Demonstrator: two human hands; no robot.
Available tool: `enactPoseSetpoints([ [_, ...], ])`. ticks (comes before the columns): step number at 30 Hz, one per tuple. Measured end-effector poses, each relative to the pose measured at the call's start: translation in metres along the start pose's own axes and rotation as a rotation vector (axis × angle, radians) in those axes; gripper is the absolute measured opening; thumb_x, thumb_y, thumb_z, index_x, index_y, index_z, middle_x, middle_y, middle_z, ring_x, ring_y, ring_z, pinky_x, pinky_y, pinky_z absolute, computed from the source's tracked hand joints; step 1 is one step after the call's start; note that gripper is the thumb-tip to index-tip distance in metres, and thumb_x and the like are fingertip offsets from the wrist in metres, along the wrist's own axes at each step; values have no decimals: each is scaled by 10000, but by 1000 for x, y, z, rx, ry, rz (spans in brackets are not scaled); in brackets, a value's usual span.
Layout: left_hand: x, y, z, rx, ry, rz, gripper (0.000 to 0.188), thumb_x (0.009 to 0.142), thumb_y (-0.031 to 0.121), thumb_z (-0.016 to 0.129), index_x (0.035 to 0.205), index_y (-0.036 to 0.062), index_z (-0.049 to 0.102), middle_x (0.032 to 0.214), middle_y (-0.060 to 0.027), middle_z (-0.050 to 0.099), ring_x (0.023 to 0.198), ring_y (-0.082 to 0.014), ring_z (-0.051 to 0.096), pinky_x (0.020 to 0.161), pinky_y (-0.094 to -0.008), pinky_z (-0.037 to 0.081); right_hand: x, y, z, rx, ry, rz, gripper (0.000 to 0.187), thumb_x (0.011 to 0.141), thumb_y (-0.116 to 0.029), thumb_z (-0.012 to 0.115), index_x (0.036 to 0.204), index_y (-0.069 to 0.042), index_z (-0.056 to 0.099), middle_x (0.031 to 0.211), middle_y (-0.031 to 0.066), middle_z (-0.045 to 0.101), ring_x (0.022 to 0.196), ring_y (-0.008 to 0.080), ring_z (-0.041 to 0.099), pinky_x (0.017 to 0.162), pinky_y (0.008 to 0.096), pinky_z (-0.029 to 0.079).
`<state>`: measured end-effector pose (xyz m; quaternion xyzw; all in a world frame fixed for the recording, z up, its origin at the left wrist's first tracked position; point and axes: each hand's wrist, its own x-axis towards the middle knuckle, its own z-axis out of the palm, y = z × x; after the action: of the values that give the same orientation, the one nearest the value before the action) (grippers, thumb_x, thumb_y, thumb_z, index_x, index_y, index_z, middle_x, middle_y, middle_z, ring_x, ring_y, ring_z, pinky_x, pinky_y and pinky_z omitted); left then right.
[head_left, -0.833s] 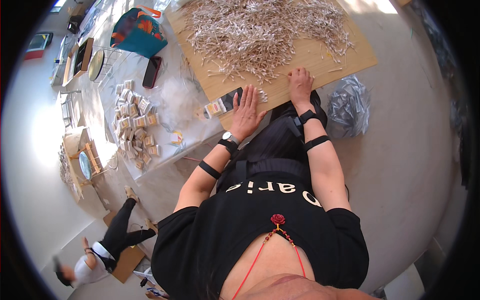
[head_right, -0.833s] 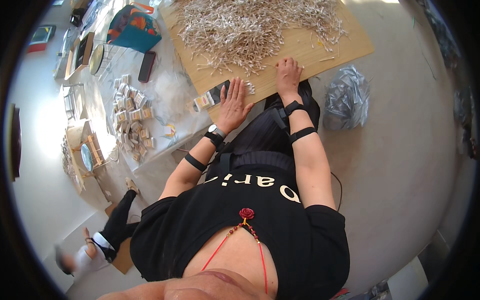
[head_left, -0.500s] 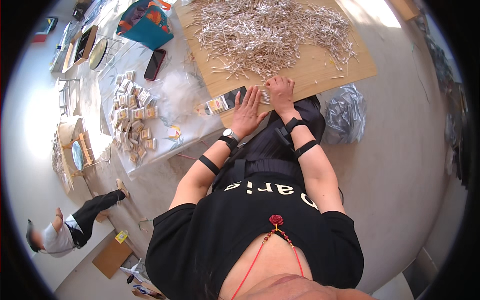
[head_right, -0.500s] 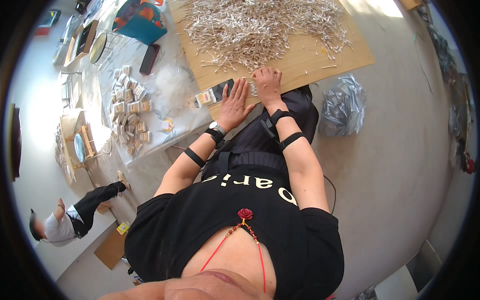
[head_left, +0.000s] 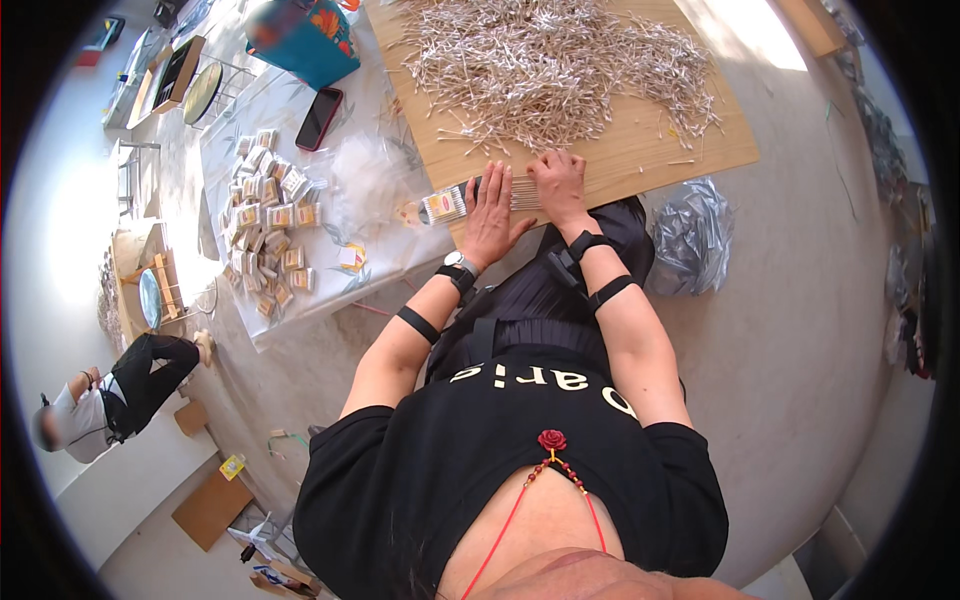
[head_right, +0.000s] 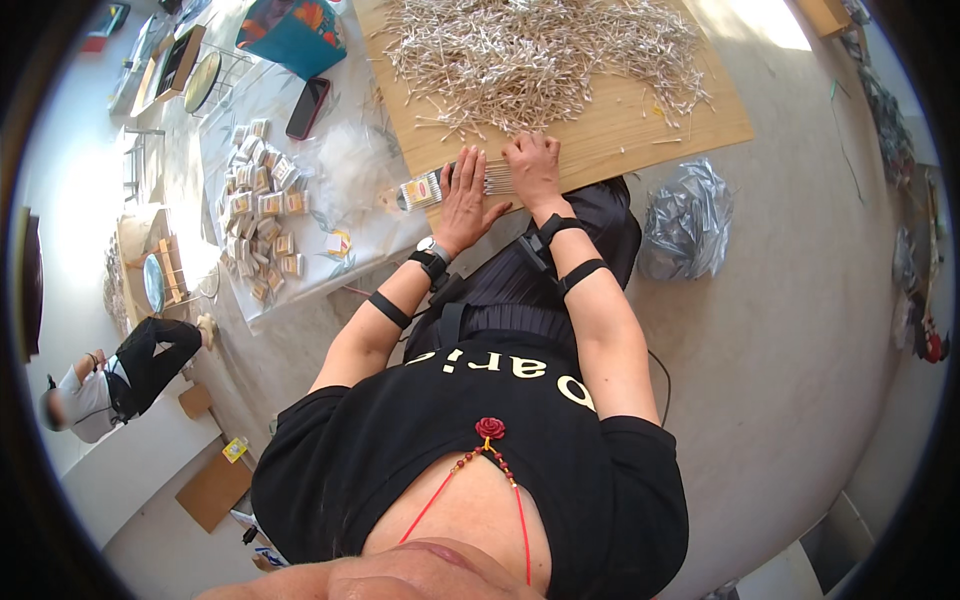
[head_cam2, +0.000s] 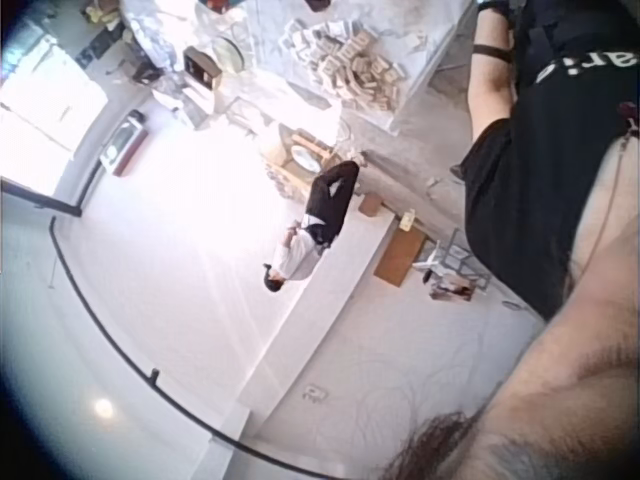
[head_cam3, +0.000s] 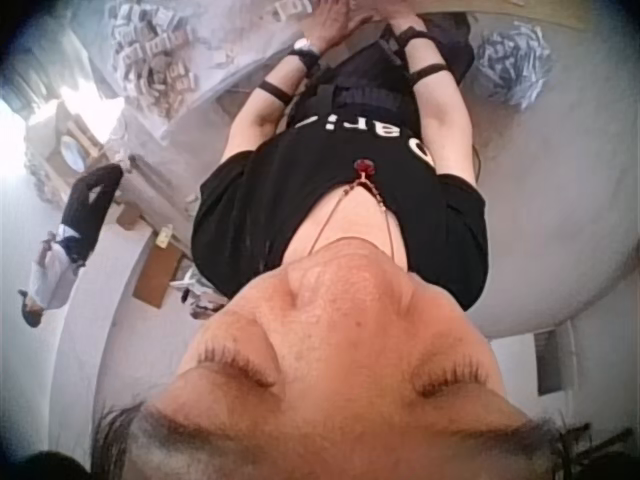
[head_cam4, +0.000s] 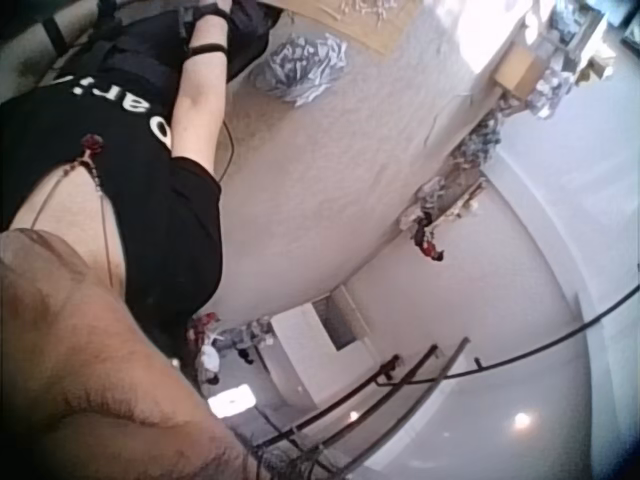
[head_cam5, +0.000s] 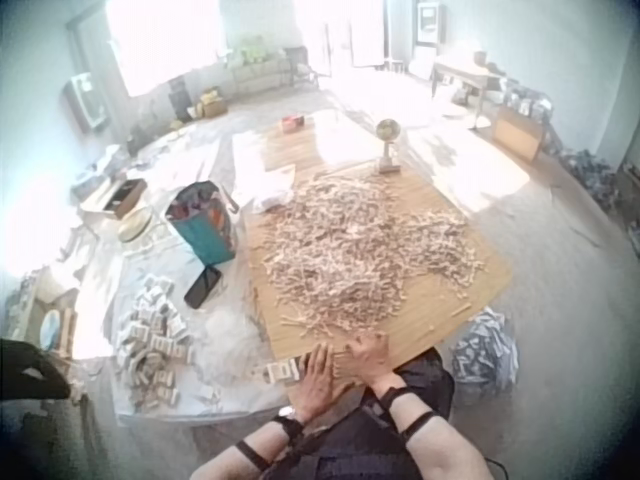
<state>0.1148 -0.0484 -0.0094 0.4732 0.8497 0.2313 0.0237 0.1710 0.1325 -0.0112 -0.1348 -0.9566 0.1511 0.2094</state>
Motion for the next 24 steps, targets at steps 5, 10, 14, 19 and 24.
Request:
enactPoseSetpoints([
  [5,7,1,1,-17,-38,13,988,929,511,738,1660,35,274,1738,-160,255,1642,-314,143,1301,-548,63,-2,17,-12,-57,68,83,154,881,-118,658,995,-168,749,1032,25,665,1067,242,614,966,435,407],
  [10,11,2,4,-25,-61,15,840,955,469,720,1598,46,384,1722,-153,302,1634,-305,181,1302,-545,70,-14,14,-23,-62,85,177,174,941,-98,627,1051,-164,743,1047,23,680,1073,247,626,953,433,406],
  [14,11,3,6,-66,-65,15,771,963,425,721,1564,51,417,1715,-154,318,1625,-310,214,1302,-538,74,-39,4,-24,-38,75,250,273,911,-129,660,1180,-117,700,1166,58,660,1136,275,607,991,457,412],
  [19,2,3,5,-70,18,-36,864,954,432,730,1602,12,341,1723,-198,274,1633,-341,169,1304,-538,53,-59,-6,-29,-103,-49,219,543,1009,-334,640,1470,-63,550,1519,114,544,1423,281,486,1148,525,348],
  [24,-15,-2,4,26,65,-109,988,967,526,667,1629,-77,248,1741,-251,187,1647,-376,73,1307,-547,-3,-62,-13,-34,-277,-460,177,956,1023,-706,413,1702,-76,175,1792,76,115,1660,207,21,1306,608,-2],
])
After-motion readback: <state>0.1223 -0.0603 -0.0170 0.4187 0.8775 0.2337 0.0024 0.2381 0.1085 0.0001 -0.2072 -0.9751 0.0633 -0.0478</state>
